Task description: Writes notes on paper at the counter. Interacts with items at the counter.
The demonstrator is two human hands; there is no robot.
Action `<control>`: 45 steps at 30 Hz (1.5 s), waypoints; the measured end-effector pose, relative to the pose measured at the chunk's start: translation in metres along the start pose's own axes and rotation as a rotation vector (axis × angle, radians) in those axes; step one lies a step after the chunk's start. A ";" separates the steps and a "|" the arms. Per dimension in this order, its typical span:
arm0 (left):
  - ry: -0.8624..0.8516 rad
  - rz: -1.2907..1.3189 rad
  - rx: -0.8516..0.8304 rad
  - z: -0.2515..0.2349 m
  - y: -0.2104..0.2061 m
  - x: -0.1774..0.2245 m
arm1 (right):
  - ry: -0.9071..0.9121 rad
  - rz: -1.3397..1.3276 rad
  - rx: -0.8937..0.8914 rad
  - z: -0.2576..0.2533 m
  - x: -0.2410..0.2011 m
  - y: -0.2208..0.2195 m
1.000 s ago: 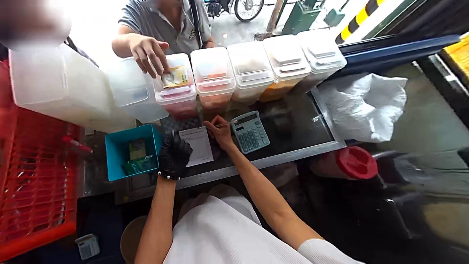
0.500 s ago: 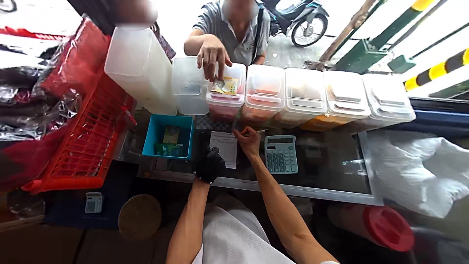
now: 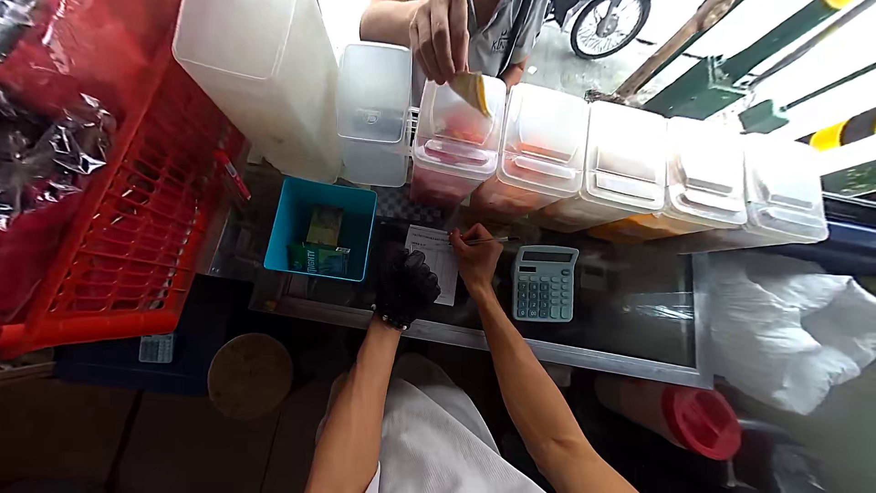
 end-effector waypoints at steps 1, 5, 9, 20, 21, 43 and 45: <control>-0.006 0.007 0.011 0.000 0.002 0.000 | 0.013 -0.006 0.023 0.000 0.001 0.001; 0.008 0.042 0.022 -0.002 0.007 0.000 | 0.062 0.016 0.059 0.004 -0.003 0.007; 0.023 0.071 0.040 -0.004 0.009 -0.001 | 0.065 0.049 0.070 0.005 -0.004 0.008; 0.036 0.081 0.049 -0.009 0.013 -0.002 | 0.083 0.162 0.075 -0.008 -0.012 0.000; 0.036 0.077 0.057 -0.009 0.013 -0.002 | 0.080 0.176 0.076 -0.008 -0.012 -0.001; -0.006 0.078 0.081 -0.007 0.017 0.000 | 0.083 0.183 0.099 -0.008 -0.011 0.003; -0.007 0.080 0.071 -0.008 0.018 0.000 | 0.070 0.186 0.109 -0.008 -0.010 0.006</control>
Point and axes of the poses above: each hand's wrist, its own z-axis away from the middle knuckle, its own y-axis out of the back of the hand, x = y × z, the point moved 10 cm from there along -z, towards the middle knuckle, and after that the axes turned 3 degrees about y, right-handed, at the moved point
